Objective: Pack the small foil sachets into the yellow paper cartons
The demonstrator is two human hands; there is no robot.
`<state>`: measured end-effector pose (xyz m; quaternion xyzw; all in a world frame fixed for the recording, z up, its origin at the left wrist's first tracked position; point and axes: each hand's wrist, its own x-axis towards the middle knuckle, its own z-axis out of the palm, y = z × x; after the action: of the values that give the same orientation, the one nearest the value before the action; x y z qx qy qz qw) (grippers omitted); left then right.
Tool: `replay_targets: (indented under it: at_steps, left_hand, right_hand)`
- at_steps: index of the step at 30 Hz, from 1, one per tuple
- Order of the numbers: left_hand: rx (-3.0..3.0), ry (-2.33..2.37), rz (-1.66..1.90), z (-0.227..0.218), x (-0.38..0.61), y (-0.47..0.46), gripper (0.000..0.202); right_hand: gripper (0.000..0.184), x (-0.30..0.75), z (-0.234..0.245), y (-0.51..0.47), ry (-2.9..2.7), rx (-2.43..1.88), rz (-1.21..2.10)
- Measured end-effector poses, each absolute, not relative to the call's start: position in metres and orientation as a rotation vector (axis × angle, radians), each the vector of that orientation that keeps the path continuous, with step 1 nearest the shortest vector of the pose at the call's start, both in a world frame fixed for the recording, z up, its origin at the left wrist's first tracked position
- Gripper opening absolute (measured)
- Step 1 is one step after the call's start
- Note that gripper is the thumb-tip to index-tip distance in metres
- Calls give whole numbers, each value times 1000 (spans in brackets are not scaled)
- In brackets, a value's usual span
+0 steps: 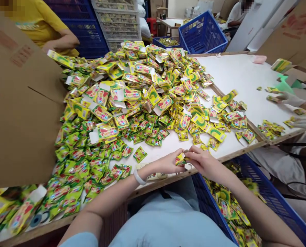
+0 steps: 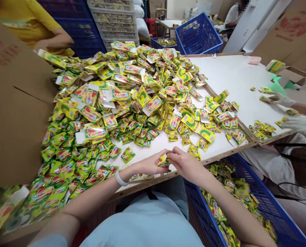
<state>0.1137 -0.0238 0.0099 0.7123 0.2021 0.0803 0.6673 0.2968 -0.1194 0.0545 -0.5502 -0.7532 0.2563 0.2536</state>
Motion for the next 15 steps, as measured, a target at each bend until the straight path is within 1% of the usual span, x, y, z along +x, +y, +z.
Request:
replay_targets:
  at_steps: [4, 7, 9, 12, 15]
  left_hand:
    - [1556, 358, 51, 3, 112, -22, 54]
    - [1539, 301, 18, -1, 114, -22, 57]
    - [1526, 276, -14, -4, 116, -23, 58]
    - [1422, 267, -76, -8, 122, -27, 56]
    - [1325, 258, -98, -13, 127, -30, 51]
  right_hand:
    - [19, 298, 53, -132, -1931, -1475, 742]
    - [11, 301, 44, -139, -1812, -1429, 633]
    - [16, 301, 36, -140, -1822, -1376, 621]
    - [21, 302, 26, -141, -1806, -1362, 788]
    - [25, 304, 15, -144, -1633, -1399, 983]
